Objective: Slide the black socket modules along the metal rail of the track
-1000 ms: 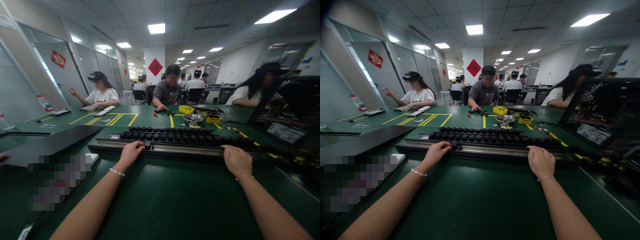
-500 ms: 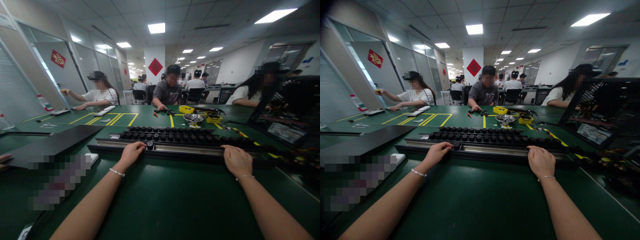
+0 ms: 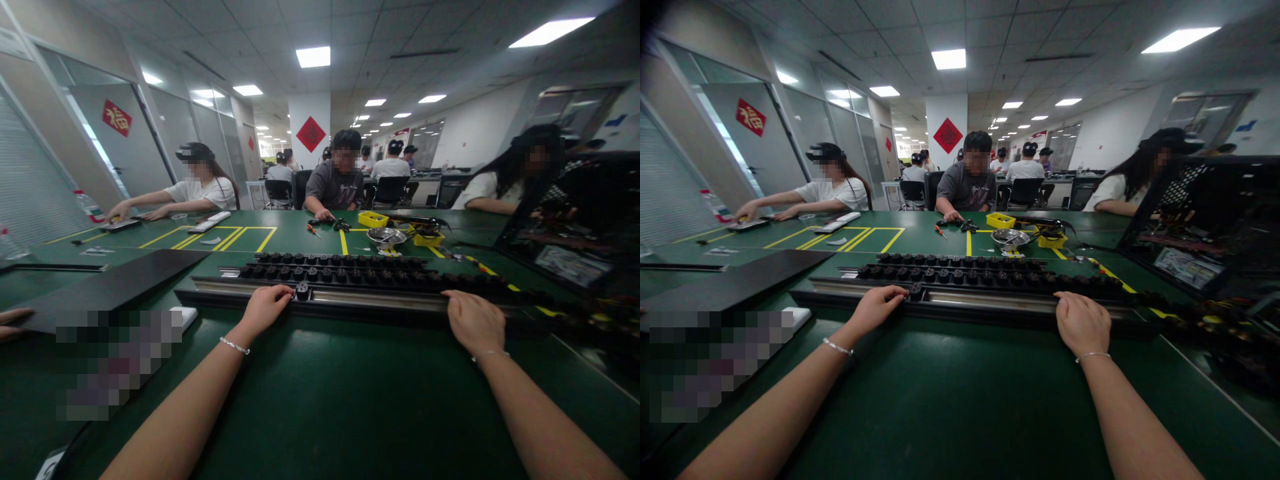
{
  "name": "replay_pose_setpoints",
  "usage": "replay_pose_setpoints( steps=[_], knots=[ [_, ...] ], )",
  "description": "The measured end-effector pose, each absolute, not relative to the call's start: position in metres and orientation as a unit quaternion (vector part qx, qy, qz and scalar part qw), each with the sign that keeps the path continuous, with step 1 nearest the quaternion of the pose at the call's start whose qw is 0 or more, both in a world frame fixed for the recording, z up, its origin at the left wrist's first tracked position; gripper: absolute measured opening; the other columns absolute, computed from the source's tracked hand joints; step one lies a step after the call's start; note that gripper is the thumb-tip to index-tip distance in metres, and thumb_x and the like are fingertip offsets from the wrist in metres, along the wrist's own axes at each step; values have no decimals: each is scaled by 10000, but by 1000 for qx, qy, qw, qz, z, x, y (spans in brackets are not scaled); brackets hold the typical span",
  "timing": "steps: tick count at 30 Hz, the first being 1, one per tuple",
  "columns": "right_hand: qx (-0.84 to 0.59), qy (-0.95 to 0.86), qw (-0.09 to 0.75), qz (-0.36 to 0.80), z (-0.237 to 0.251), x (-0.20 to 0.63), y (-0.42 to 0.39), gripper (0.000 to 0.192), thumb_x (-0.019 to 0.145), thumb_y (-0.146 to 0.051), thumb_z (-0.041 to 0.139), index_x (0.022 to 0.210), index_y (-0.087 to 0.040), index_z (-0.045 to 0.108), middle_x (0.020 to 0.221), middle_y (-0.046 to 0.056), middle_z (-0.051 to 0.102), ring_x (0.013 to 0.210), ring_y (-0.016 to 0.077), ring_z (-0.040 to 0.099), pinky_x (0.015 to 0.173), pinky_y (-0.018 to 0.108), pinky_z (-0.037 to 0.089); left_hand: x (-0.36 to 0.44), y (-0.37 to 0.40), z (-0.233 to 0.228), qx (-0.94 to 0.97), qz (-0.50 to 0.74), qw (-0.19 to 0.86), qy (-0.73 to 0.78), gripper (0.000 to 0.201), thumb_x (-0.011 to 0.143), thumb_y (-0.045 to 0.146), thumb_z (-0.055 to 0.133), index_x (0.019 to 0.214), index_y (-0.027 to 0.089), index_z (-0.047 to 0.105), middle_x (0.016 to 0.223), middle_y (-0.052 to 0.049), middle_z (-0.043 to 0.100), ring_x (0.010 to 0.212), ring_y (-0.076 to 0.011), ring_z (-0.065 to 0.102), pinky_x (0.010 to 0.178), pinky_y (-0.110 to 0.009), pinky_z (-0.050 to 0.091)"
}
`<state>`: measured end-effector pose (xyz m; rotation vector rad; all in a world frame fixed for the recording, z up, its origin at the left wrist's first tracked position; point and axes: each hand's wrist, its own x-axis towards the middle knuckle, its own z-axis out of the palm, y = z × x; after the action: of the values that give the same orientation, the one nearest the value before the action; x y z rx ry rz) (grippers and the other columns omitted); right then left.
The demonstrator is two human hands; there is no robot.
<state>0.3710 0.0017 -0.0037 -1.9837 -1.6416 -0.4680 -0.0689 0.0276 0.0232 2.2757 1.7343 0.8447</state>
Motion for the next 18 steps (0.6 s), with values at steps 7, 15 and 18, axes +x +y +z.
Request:
replay_pose_setpoints(
  steps=[7, 15, 18],
  knots=[
    [-728, -606, 265, -180, -6, 373, 3, 424, 873, -271, 282, 1040, -216, 668, 1104, 62, 667, 1065, 239, 557, 907, 427, 376, -66, 24, 24, 778, 259, 29, 571, 260, 855, 324, 490, 984, 236, 698, 991, -6, 724, 942, -216, 645, 884, -341, 458],
    [-733, -602, 267, -169, -4, 371, 3, 442, 878, -290, 261, 1039, -224, 667, 1113, 57, 664, 1082, 241, 550, 914, 440, 372, -64, 24, 21, 801, 247, 16, 544, 310, 877, 346, 468, 1075, 244, 684, 1076, -13, 706, 1008, -206, 636, 934, -349, 441],
    [-733, -602, 268, -169, -4, 371, 2, 443, 877, -290, 260, 1037, -222, 668, 1113, 61, 664, 1084, 243, 548, 915, 446, 371, -62, 23, 20, 810, 247, 16, 531, 318, 881, 345, 466, 1089, 233, 679, 1086, -18, 702, 1014, -202, 635, 938, -346, 442]
  ],
)
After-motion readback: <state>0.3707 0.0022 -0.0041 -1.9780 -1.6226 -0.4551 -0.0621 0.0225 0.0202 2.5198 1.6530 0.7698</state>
